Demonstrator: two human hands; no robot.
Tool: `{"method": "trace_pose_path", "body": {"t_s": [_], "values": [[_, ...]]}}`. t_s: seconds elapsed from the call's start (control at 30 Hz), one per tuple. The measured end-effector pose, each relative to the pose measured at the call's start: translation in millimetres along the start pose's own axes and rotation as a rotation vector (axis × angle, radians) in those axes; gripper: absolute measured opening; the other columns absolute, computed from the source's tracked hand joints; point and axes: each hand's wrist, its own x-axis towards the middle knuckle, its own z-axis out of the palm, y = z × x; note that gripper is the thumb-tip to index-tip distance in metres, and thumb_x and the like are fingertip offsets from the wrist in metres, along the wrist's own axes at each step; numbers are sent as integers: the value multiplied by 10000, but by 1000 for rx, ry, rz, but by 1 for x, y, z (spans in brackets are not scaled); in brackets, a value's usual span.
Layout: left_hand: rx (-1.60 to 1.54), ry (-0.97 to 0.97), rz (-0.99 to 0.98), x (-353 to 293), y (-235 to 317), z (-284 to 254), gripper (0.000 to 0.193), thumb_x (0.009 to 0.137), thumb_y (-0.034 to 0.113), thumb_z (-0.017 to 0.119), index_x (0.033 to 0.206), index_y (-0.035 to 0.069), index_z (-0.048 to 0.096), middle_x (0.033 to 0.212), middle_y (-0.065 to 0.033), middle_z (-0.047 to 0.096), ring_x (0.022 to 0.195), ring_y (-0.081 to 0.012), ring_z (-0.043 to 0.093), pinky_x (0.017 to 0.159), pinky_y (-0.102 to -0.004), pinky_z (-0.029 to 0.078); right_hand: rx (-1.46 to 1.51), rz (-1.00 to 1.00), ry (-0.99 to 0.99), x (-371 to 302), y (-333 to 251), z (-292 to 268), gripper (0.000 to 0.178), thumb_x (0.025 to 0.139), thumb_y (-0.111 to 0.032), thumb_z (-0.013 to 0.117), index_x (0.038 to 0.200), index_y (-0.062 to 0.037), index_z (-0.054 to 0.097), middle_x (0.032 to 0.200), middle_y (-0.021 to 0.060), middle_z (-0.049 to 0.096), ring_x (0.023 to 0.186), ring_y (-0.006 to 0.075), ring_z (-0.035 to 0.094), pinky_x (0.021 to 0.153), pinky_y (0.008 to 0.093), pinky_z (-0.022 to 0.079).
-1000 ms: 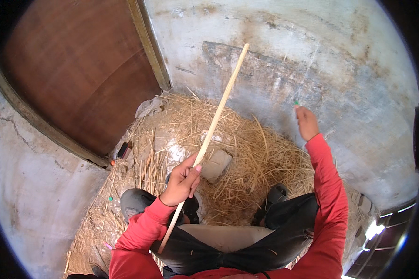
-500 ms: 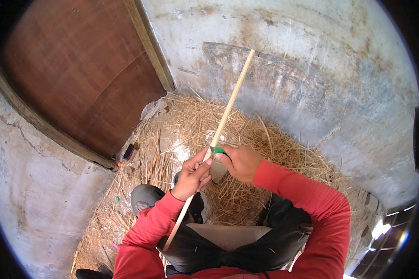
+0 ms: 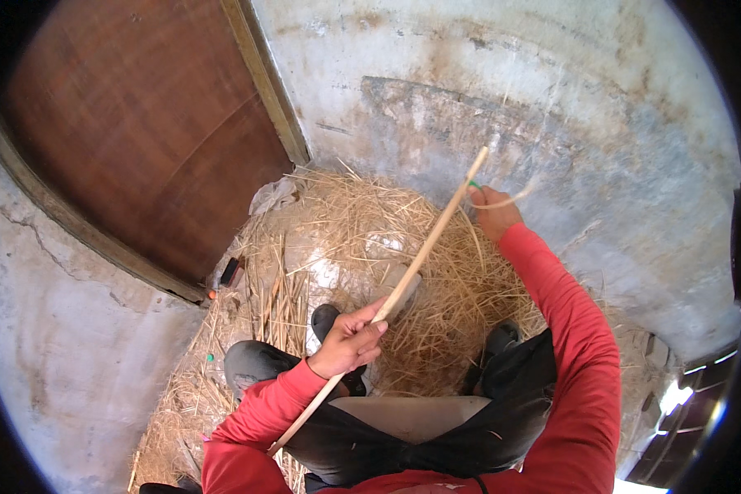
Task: The person shaves a thin wooden strip using a small blade while sitting on a straw-covered floor.
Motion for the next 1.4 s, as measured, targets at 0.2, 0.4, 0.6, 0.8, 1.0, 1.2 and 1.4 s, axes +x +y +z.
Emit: {"method": "trace_pose_path", "body": {"t_s": [0.2,0.4,0.6,0.8,1.0,1.2,1.4], "values": [[56,-218,19,-19,-17,-1,491,1080,112,449,1561,102,348,537,48,360,368,-51,332,372,-218,274,-5,310,540,36,221,-92,622,1034,-502,424,1027,55,700,1001,314,682,1047,485,624,922,526,470],[183,-21,135,10,-6,-6,398,1112,232,351,1444,24,418,549,1,434,359,-89,369,371,-231,295,36,121,339,3,154,-66,575,1043,-456,446,1078,61,695,1038,293,693,1008,446,656,936,450,476],[156,78,116,30,19,18,394,1110,263,341,1407,37,469,579,23,380,392,-64,328,409,-216,257,288,-266,104,-50,-3,-25,491,1041,-418,496,1049,41,669,878,254,676,821,344,664,794,440,503],[74,96,142,43,19,18,395,1116,258,366,1454,71,451,634,53,269,507,-60,200,462,-222,238,243,-495,-279,-112,-91,3,443,1043,-410,457,1027,-16,659,690,245,632,625,456,623,608,528,488],[27,148,90,42,16,19,422,1114,273,385,1482,76,445,629,51,263,501,-64,202,465,-219,243,180,-566,-275,-130,-89,30,393,1040,-397,481,1018,-34,629,606,229,584,570,456,598,541,529,468],[23,163,125,39,18,12,430,1111,289,392,1481,75,445,626,52,264,492,-59,201,459,-222,241,35,-568,-212,-125,-100,28,437,1022,-447,482,1120,-64,668,643,250,634,610,453,642,593,537,521],[83,228,83,27,9,18,404,1100,260,412,1460,83,462,609,69,267,455,-62,192,430,-219,217,-201,-436,-145,-87,-90,25,324,1018,-329,495,1164,-78,640,871,261,678,786,406,681,676,524,536]]}}
